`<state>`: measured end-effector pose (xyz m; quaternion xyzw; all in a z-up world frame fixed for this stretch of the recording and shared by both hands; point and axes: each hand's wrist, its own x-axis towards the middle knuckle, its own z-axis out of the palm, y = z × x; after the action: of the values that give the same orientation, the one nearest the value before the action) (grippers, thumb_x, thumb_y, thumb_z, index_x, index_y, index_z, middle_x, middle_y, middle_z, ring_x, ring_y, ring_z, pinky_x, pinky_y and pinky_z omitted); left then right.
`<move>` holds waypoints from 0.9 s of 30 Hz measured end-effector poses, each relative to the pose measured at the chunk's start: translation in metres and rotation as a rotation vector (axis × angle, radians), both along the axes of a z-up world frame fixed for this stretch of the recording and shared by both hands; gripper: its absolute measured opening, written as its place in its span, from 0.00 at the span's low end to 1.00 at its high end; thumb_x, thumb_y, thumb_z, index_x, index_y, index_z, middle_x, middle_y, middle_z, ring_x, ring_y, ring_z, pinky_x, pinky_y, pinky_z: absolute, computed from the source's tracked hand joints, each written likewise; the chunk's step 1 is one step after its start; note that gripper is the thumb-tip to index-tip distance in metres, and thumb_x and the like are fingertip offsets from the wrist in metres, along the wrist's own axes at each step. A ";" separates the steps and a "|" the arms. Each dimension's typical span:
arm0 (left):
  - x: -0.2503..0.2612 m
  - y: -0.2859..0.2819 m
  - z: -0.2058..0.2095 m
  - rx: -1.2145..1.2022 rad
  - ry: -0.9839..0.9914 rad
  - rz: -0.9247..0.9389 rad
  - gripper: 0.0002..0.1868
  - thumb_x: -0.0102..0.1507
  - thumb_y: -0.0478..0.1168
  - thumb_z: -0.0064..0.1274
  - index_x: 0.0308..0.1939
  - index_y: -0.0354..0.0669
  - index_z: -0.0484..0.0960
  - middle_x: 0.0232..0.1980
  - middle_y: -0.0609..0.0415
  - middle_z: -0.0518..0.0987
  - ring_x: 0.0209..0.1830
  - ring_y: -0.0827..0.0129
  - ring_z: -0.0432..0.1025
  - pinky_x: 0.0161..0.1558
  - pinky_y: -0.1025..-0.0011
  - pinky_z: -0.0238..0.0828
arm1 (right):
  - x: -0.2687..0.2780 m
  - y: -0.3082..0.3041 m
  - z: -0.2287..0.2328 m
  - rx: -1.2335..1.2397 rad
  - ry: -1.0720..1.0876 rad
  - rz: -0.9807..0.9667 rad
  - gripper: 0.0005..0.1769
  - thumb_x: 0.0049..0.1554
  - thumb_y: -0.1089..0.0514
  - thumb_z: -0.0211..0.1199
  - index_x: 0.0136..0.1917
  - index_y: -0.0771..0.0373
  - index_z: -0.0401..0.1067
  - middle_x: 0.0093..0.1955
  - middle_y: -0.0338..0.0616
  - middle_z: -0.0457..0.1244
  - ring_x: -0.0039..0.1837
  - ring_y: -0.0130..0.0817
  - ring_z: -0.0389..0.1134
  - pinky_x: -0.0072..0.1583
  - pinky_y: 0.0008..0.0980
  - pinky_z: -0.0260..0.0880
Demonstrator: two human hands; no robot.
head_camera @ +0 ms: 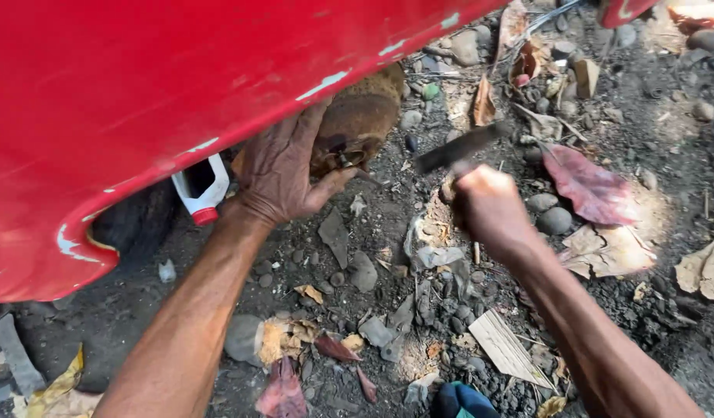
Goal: The person uses a hammer and a metal rod to repeatedly strike a rusty, circular metal component located under the red body of a vehicle. The hands hold the rod in place while striking it with the hammer in a repetitive motion.
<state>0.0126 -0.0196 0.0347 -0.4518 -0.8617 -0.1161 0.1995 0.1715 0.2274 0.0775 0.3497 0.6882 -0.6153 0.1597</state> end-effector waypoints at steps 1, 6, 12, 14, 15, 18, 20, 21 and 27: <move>0.002 -0.002 -0.007 0.008 -0.042 0.008 0.55 0.65 0.73 0.52 0.83 0.54 0.41 0.80 0.33 0.56 0.75 0.36 0.59 0.71 0.35 0.56 | 0.005 0.006 0.002 -0.072 0.111 -0.152 0.21 0.70 0.44 0.47 0.45 0.61 0.65 0.27 0.34 0.53 0.24 0.25 0.49 0.24 0.28 0.46; 0.014 -0.007 -0.001 -0.001 -0.122 0.038 0.54 0.65 0.70 0.53 0.82 0.53 0.42 0.80 0.34 0.55 0.76 0.35 0.58 0.72 0.36 0.55 | 0.022 0.007 -0.037 -0.153 0.308 -0.333 0.18 0.71 0.46 0.43 0.42 0.56 0.58 0.27 0.32 0.52 0.23 0.24 0.48 0.23 0.28 0.45; 0.059 0.009 0.025 0.228 -0.102 0.117 0.47 0.56 0.56 0.71 0.76 0.68 0.63 0.73 0.45 0.65 0.72 0.37 0.60 0.66 0.31 0.49 | 0.072 -0.041 -0.188 0.775 0.104 0.331 0.30 0.62 0.31 0.53 0.48 0.62 0.68 0.42 0.64 0.69 0.48 0.63 0.74 0.52 0.62 0.73; 0.067 0.015 0.000 0.329 0.106 0.198 0.08 0.62 0.51 0.61 0.44 0.68 0.79 0.60 0.61 0.69 0.60 0.51 0.64 0.52 0.47 0.55 | 0.080 -0.043 -0.236 0.839 0.127 0.461 0.29 0.55 0.26 0.58 0.54 0.49 0.74 0.47 0.57 0.68 0.47 0.66 0.73 0.50 0.58 0.75; 0.070 0.017 0.009 0.332 0.114 0.197 0.08 0.62 0.51 0.61 0.44 0.68 0.79 0.60 0.61 0.69 0.60 0.51 0.64 0.52 0.47 0.55 | 0.058 -0.041 -0.194 0.843 0.134 0.459 0.29 0.55 0.26 0.58 0.54 0.49 0.74 0.47 0.57 0.68 0.47 0.66 0.73 0.50 0.58 0.75; 0.089 0.021 0.024 0.411 0.010 0.189 0.04 0.61 0.43 0.63 0.35 0.58 0.81 0.47 0.65 0.73 0.48 0.66 0.68 0.51 0.58 0.55 | 0.018 -0.042 -0.104 0.739 0.630 0.304 0.21 0.67 0.45 0.48 0.61 0.63 0.68 0.52 0.65 0.67 0.52 0.68 0.72 0.53 0.56 0.74; 0.086 0.027 0.032 0.499 -0.068 0.133 0.07 0.60 0.35 0.62 0.31 0.51 0.80 0.37 0.64 0.71 0.40 0.67 0.68 0.47 0.63 0.58 | -0.013 -0.043 -0.082 0.660 0.959 0.407 0.25 0.70 0.42 0.50 0.59 0.69 0.65 0.49 0.64 0.66 0.53 0.62 0.72 0.53 0.57 0.75; 0.083 0.026 0.029 0.500 -0.065 0.138 0.07 0.60 0.35 0.62 0.31 0.51 0.80 0.37 0.64 0.71 0.40 0.67 0.68 0.47 0.63 0.58 | -0.018 -0.043 -0.083 0.659 0.962 0.411 0.25 0.70 0.42 0.50 0.59 0.69 0.65 0.49 0.64 0.66 0.53 0.62 0.72 0.53 0.57 0.75; 0.097 0.013 0.008 0.591 -0.224 -0.018 0.06 0.63 0.29 0.56 0.35 0.45 0.82 0.37 0.60 0.74 0.40 0.68 0.71 0.48 0.69 0.65 | -0.002 -0.036 -0.090 0.510 0.979 0.518 0.17 0.69 0.51 0.53 0.50 0.67 0.73 0.37 0.55 0.68 0.38 0.48 0.73 0.42 0.43 0.76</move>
<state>0.1094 -0.0068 0.0425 -0.3660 -0.8033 -0.4125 0.2251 0.1695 0.1913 -0.0127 -0.1254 0.8700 -0.4615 -0.1196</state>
